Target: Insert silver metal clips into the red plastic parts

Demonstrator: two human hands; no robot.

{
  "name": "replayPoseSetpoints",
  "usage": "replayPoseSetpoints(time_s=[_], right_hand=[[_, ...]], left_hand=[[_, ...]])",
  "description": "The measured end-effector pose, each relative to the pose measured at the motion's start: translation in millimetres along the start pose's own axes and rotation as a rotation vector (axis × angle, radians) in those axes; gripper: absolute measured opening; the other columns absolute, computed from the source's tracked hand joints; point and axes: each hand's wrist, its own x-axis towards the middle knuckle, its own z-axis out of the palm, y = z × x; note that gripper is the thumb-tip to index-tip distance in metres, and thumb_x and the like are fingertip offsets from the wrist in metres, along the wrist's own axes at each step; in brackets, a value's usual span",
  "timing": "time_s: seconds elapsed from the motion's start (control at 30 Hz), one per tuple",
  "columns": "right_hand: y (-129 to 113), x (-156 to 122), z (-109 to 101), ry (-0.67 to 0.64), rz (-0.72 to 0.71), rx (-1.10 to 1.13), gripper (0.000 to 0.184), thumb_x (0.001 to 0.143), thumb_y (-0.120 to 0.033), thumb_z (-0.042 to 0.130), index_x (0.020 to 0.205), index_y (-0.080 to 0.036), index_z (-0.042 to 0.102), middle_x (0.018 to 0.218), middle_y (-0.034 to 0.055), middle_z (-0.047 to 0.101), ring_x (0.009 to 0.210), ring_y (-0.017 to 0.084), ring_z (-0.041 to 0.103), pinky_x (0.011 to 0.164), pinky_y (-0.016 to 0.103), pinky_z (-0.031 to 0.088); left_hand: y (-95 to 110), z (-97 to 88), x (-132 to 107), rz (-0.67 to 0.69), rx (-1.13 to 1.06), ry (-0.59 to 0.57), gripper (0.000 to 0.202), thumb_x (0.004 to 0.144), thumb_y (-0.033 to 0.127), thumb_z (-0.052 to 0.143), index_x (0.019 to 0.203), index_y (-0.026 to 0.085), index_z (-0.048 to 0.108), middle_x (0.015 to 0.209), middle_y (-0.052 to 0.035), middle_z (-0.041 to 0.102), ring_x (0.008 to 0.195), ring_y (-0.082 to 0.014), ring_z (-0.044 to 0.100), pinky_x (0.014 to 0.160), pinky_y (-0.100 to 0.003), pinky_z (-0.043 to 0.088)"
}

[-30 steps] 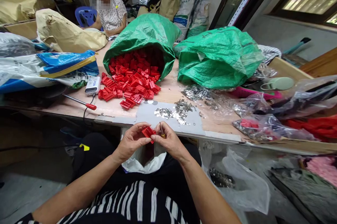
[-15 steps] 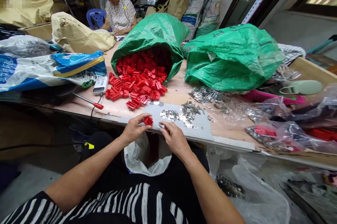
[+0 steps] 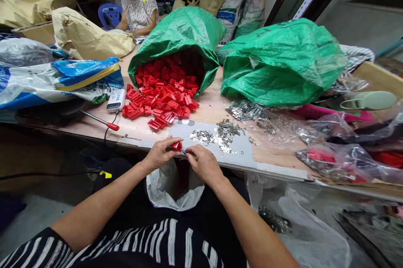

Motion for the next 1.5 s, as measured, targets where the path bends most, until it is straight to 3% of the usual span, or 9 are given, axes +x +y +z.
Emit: replayPoseSetpoints(time_s=[0.4,0.7,0.93,1.13,1.33,1.5], right_hand=[[1.3,-3.1,7.5,0.023,-0.006,-0.058,0.015,0.087,-0.02,0.052,0.097,-0.019,0.063,0.093,0.0042,0.062,0.087,0.016,0.058,0.08,0.027,0.044],[1.5,-1.5,2.9,0.026,-0.027,0.022,0.015,0.088,-0.019,0.051,0.096,-0.019,0.064,0.093,0.005,0.063,0.087,0.016,0.059,0.079,0.028,0.045],[-5.1,-4.0,10.0,0.016,-0.018,-0.114,0.015,0.09,-0.019,0.049,0.097,-0.019,0.062,0.095,0.0053,0.061,0.087,0.017,0.059,0.078,0.027,0.046],[-23.2,-5.6,18.5,0.022,0.087,-0.29,0.016,0.091,-0.018,0.045,0.097,-0.018,0.06,0.094,0.0062,0.06,0.082,0.018,0.058,0.067,0.028,0.043],[-17.7,-3.2,16.5,0.032,0.049,-0.202,0.014,0.09,-0.017,0.048,0.095,-0.018,0.061,0.094,0.0054,0.06,0.087,0.017,0.057,0.074,0.027,0.042],[-10.8,-0.4,11.1,0.015,0.054,-0.173,0.013,0.089,-0.019,0.051,0.095,-0.019,0.063,0.093,0.0043,0.06,0.086,0.015,0.057,0.074,0.026,0.041]], left_hand=[[0.2,1.2,-1.0,0.041,0.024,0.024,0.043,0.077,0.02,0.068,0.118,0.02,0.058,0.097,0.0001,0.067,0.09,-0.0149,0.061,0.109,-0.042,0.033],[0.0,-0.1,-0.4,0.02,0.019,0.015,0.042,0.076,0.022,0.069,0.117,0.021,0.059,0.096,-0.0002,0.067,0.092,-0.016,0.062,0.11,-0.043,0.032],[3.6,0.3,-1.4,0.027,0.034,0.035,0.04,0.076,0.02,0.069,0.114,0.018,0.061,0.098,-0.0015,0.068,0.096,-0.0173,0.062,0.109,-0.041,0.034],[9.2,5.4,-3.2,-0.004,0.019,0.075,0.038,0.075,0.012,0.066,0.112,0.018,0.062,0.109,-0.0036,0.066,0.103,-0.0171,0.061,0.096,-0.031,0.045],[5.5,3.9,-3.9,-0.138,-0.073,0.04,0.036,0.073,0.02,0.069,0.109,0.018,0.064,0.098,-0.003,0.067,0.088,-0.0157,0.063,0.084,-0.027,0.049],[0.1,-0.4,-2.0,-0.114,-0.117,-0.006,0.033,0.075,0.024,0.066,0.108,0.017,0.063,0.095,-0.0025,0.066,0.084,-0.0139,0.062,0.08,-0.024,0.049]])
